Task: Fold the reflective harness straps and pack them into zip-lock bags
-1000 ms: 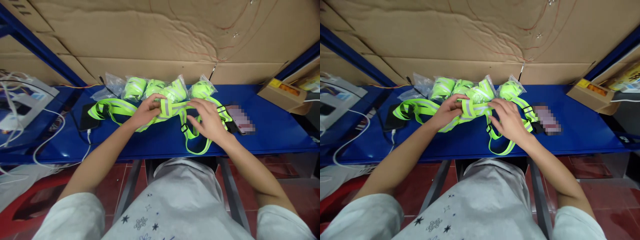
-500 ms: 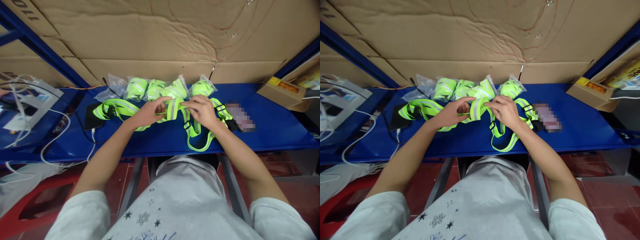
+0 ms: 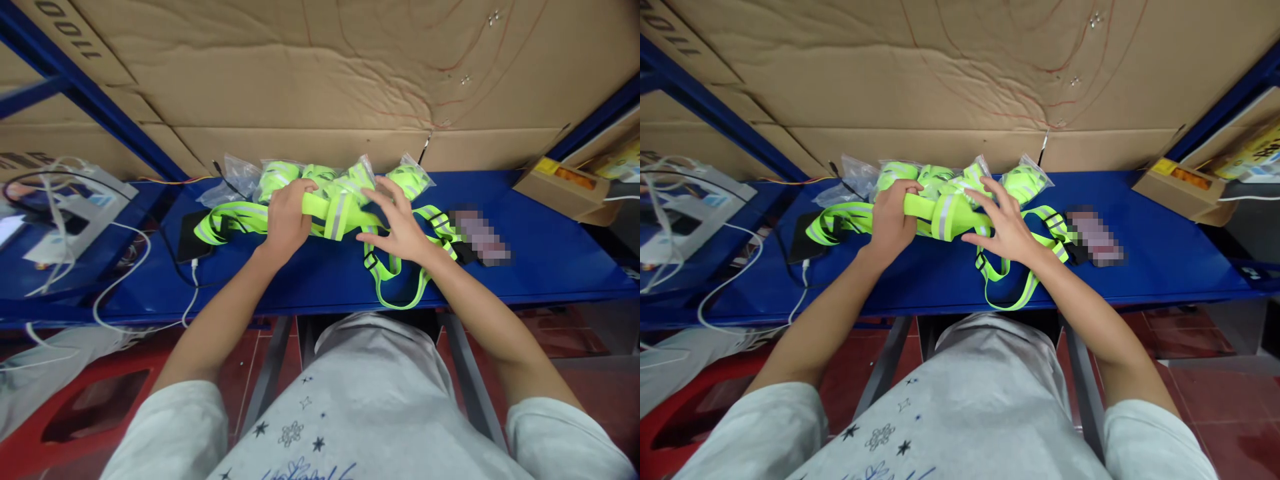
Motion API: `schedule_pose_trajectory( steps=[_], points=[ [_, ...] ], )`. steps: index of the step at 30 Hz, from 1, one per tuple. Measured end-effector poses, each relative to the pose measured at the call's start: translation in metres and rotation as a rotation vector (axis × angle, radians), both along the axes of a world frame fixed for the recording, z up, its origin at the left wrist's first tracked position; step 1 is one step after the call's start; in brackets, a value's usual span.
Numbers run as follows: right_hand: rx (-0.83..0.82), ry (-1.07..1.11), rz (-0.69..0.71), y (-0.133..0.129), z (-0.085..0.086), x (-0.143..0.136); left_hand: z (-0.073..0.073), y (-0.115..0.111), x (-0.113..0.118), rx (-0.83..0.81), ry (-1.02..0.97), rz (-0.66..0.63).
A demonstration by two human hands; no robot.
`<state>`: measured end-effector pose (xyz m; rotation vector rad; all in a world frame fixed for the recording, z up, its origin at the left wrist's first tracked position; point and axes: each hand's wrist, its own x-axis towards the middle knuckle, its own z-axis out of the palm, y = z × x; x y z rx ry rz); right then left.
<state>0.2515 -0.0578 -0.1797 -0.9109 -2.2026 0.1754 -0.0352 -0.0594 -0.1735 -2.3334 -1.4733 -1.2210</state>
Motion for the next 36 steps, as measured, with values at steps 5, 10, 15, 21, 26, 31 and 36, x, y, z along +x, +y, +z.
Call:
schedule_pose_trajectory(
  steps=[5,10,15,21,26,31,36],
  points=[
    [-0.373,0.151,0.201,0.020,-0.001,-0.007,-0.003,-0.007,0.010,0.154,-0.081,-0.085],
    [-0.513,0.040,0.313,0.034,-0.001,-0.015,0.005,-0.004,0.008,0.204,-0.181,-0.186],
    [-0.049,0.183,0.098,0.036,0.016,-0.004,0.018,0.000,-0.026,-0.319,-0.075,-0.441],
    [0.063,0.153,-0.107,0.026,0.052,0.013,0.018,-0.014,-0.047,-0.805,0.104,-0.404],
    [-0.107,0.146,0.009,0.024,0.077,0.015,0.017,-0.013,-0.043,-0.897,0.093,-0.461],
    [-0.445,-0.005,0.224,0.027,0.110,0.048,0.031,0.003,-0.066,-0.830,0.127,-0.415],
    [-0.627,-0.197,0.279,0.025,0.136,0.077,0.049,0.007,-0.086,-0.505,-0.043,-0.276]
  ],
)
